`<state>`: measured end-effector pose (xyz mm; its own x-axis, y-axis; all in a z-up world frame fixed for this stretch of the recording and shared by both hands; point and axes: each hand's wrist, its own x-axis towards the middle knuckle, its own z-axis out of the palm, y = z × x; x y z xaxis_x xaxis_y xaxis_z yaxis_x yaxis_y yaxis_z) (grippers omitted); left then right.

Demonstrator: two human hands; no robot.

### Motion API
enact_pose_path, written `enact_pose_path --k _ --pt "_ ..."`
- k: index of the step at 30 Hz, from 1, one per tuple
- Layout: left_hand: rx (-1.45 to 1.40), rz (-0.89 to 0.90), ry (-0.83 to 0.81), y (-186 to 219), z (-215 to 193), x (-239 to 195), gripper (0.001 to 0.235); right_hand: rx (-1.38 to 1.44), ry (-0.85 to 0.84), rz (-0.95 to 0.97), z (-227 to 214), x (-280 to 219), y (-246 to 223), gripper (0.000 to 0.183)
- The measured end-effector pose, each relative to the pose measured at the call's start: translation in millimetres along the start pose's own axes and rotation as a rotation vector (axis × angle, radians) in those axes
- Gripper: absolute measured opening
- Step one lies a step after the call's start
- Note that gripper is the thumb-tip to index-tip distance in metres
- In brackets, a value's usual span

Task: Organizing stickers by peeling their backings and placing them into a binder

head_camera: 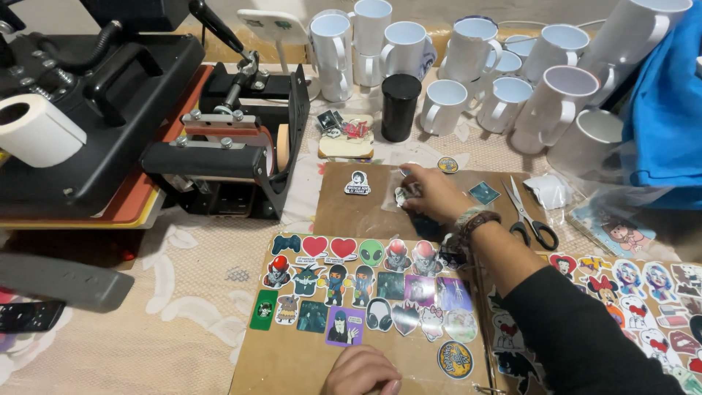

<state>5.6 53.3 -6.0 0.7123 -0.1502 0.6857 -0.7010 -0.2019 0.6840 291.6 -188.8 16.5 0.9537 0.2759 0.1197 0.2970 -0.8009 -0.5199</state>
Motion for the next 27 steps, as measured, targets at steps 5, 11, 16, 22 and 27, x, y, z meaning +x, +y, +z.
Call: enact_pose_path --k 5,11,16,22,27 --pt "-0.042 -0.112 -0.022 12 -7 6 0.006 -0.101 0.015 -0.005 1 4 -9 0.066" --pt "-0.047 -0.112 -0.137 10 -11 4 0.005 0.024 0.120 0.066 -14 -11 -16 0.034" --pt "-0.037 -0.141 -0.147 20 -12 7 0.003 0.313 0.304 0.096 -41 -44 -31 0.031" --pt "-0.021 -0.088 -0.132 26 -12 14 0.007 0.175 0.559 -0.332 -77 -158 -106 0.038" --pt "0.147 0.348 -0.048 66 -21 57 0.008 -0.105 0.587 -0.667 -79 -280 -135 0.022"
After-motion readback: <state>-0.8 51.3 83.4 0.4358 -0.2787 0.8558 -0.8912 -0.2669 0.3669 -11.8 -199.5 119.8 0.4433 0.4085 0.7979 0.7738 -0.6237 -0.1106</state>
